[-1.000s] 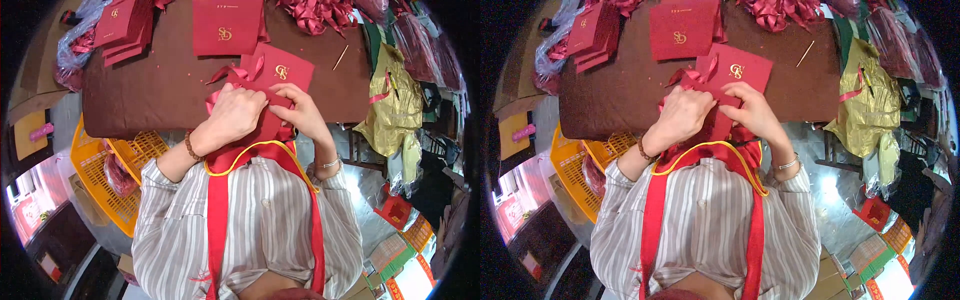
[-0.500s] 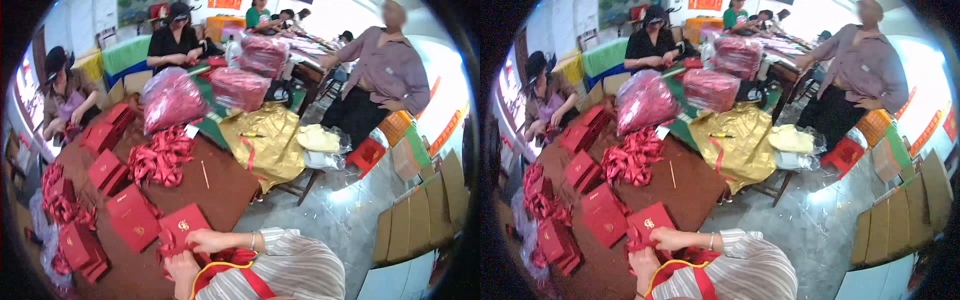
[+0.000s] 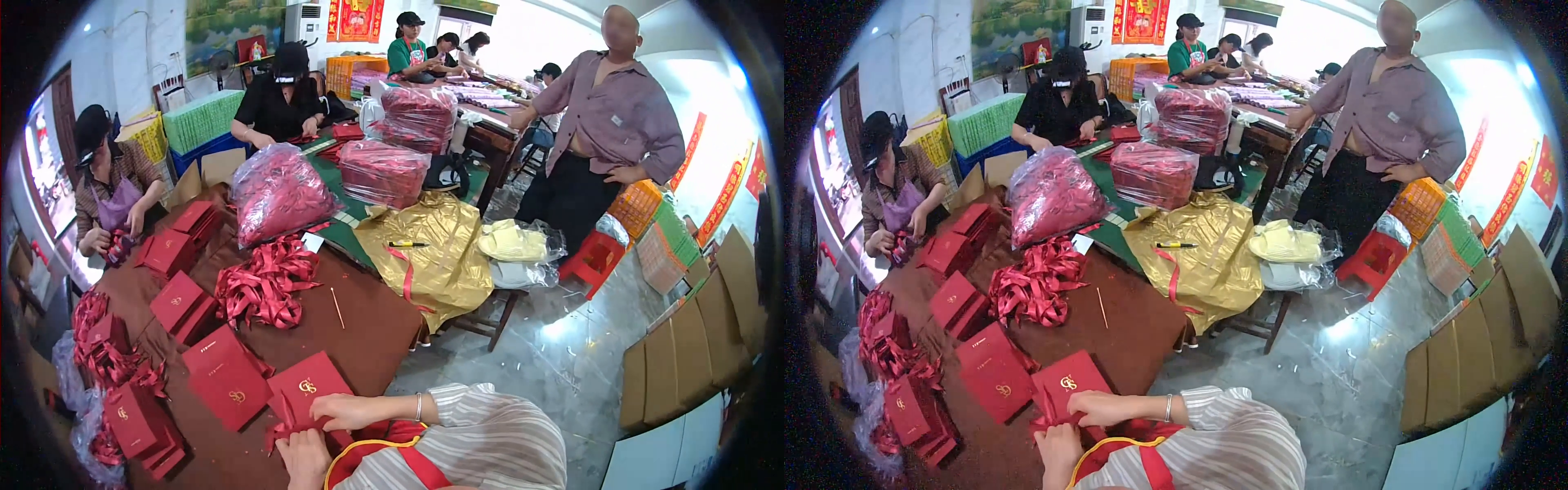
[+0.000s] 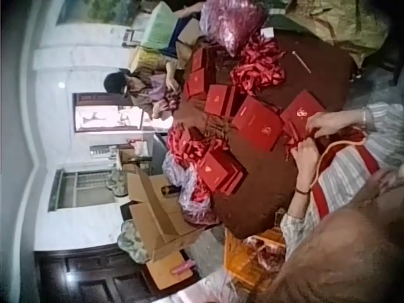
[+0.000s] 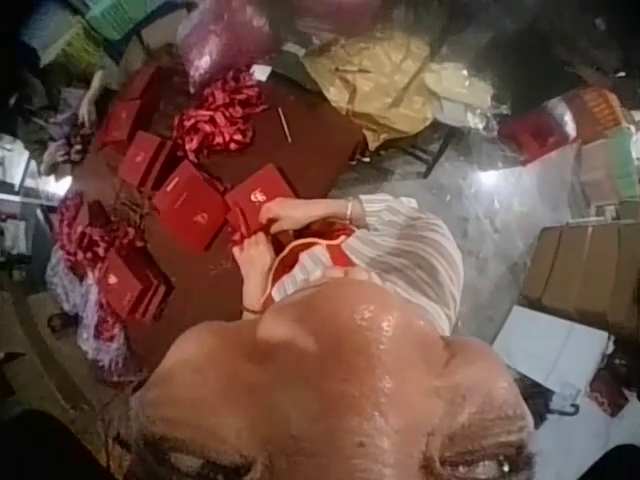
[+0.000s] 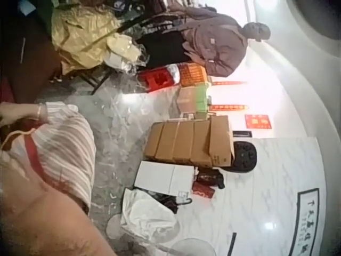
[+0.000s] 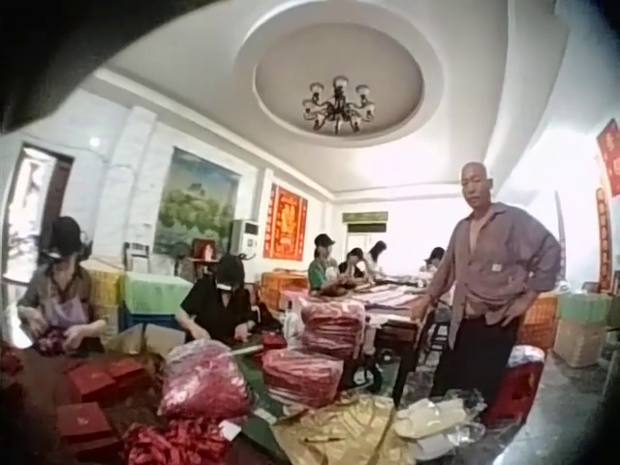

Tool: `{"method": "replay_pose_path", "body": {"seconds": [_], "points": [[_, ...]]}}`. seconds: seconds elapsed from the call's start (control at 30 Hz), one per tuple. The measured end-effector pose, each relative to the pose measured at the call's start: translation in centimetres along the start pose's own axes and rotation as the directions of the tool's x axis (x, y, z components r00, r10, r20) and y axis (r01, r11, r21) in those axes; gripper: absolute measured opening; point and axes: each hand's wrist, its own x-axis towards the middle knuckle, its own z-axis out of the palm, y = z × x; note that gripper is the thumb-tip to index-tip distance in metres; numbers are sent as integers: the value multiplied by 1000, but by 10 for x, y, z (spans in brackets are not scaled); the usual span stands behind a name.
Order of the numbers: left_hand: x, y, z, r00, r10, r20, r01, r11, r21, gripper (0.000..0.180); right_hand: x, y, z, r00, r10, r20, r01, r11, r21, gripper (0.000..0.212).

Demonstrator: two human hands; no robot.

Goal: The person ties decorative red ribbons onto small red gift boxes by hand.

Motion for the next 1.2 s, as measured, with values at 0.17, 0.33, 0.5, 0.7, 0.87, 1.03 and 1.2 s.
{"method": "replay_pose_path", "body": {"seconds": [0.17,0.33,0.5,0.7,0.87,1.03,1.2], "points": [[0,2,-30,971,-154,185,148,988,47,14,3,-21,0,994,-111,-22,111,994,-9,30],[19,4,-58,981,-195,-6,189,956,-227,28,-5,-31,-7,992,-128,13,127,991,37,22],[13,2,-74,982,-173,80,189,926,-327,23,-5,-56,-10,984,-166,-63,169,984,56,20],[6,-4,-64,918,-345,196,396,771,-499,19,-2,-61,-9,993,0,115,-9,997,76,25],[16,-3,-64,900,-315,302,436,678,-592,17,-9,-50,-11,1000,-8,23,5,995,102,29],[22,-14,-60,877,-256,405,474,596,-649,20,-13,-50,-16,999,-17,-29,20,995,97,31],[39,-28,-59,824,-216,523,544,556,-628,20,-7,-41,-9,993,-69,-94,73,996,43,30]]}}
